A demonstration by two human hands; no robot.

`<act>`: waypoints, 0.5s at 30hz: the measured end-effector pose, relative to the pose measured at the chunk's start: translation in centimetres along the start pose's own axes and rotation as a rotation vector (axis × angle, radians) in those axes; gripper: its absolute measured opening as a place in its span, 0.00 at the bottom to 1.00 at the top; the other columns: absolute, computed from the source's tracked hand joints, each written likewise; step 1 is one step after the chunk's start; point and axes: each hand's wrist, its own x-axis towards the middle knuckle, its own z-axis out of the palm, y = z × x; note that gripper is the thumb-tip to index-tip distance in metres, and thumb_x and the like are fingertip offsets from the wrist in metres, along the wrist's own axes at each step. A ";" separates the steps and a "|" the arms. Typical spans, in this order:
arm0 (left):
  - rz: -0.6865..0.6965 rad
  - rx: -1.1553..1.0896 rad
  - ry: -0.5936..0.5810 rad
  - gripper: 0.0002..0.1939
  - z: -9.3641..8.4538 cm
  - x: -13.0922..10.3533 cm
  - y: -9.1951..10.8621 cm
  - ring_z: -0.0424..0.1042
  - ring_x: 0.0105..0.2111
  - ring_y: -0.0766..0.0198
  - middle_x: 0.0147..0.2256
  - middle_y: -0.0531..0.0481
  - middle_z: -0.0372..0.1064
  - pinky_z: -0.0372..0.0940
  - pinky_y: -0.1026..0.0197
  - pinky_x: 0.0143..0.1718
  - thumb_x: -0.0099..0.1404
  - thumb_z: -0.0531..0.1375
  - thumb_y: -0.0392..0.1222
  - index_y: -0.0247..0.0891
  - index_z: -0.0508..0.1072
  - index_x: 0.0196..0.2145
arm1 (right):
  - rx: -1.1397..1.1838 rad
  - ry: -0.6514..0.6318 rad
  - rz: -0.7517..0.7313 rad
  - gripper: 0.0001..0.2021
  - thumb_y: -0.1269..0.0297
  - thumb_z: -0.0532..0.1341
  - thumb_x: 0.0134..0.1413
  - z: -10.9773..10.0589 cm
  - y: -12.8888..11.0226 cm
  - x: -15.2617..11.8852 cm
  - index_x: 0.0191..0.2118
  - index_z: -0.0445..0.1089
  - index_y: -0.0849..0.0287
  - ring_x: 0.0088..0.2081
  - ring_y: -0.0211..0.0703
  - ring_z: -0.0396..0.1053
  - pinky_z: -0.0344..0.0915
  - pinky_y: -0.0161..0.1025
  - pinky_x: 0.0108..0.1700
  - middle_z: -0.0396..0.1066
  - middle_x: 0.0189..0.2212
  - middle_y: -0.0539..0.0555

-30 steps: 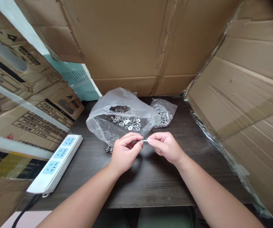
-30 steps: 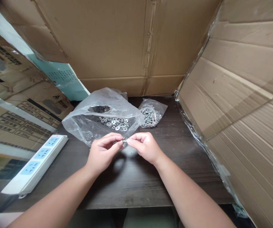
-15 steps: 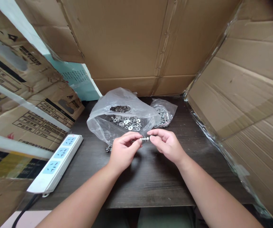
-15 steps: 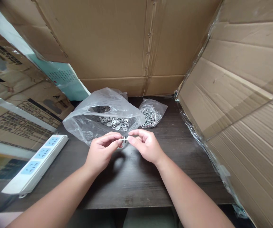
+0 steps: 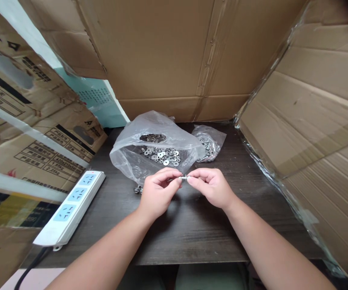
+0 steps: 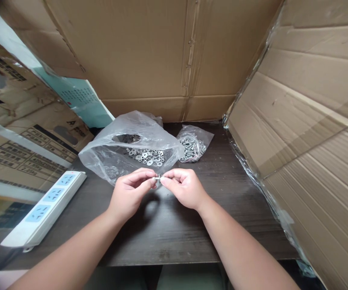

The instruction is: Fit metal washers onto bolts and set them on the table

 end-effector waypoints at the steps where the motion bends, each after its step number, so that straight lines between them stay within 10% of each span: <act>1: -0.001 0.009 -0.001 0.07 0.0 0.0 0.0 0.70 0.28 0.76 0.32 0.51 0.69 0.67 0.72 0.31 0.53 0.65 0.41 0.34 0.76 0.29 | 0.028 -0.004 0.010 0.19 0.52 0.61 0.50 0.0 0.0 0.0 0.34 0.73 0.69 0.22 0.22 0.53 0.51 0.25 0.25 0.63 0.23 0.52; 15: -0.012 0.042 -0.009 0.09 0.1 0.0 0.1 0.71 0.34 0.72 0.33 0.48 0.70 0.68 0.70 0.35 0.53 0.65 0.41 0.32 0.76 0.30 | 0.437 -0.101 0.282 0.22 0.48 0.63 0.45 0.6 0.4 0.5 0.28 0.64 0.66 0.13 0.23 0.40 0.37 0.25 0.15 0.42 0.10 0.42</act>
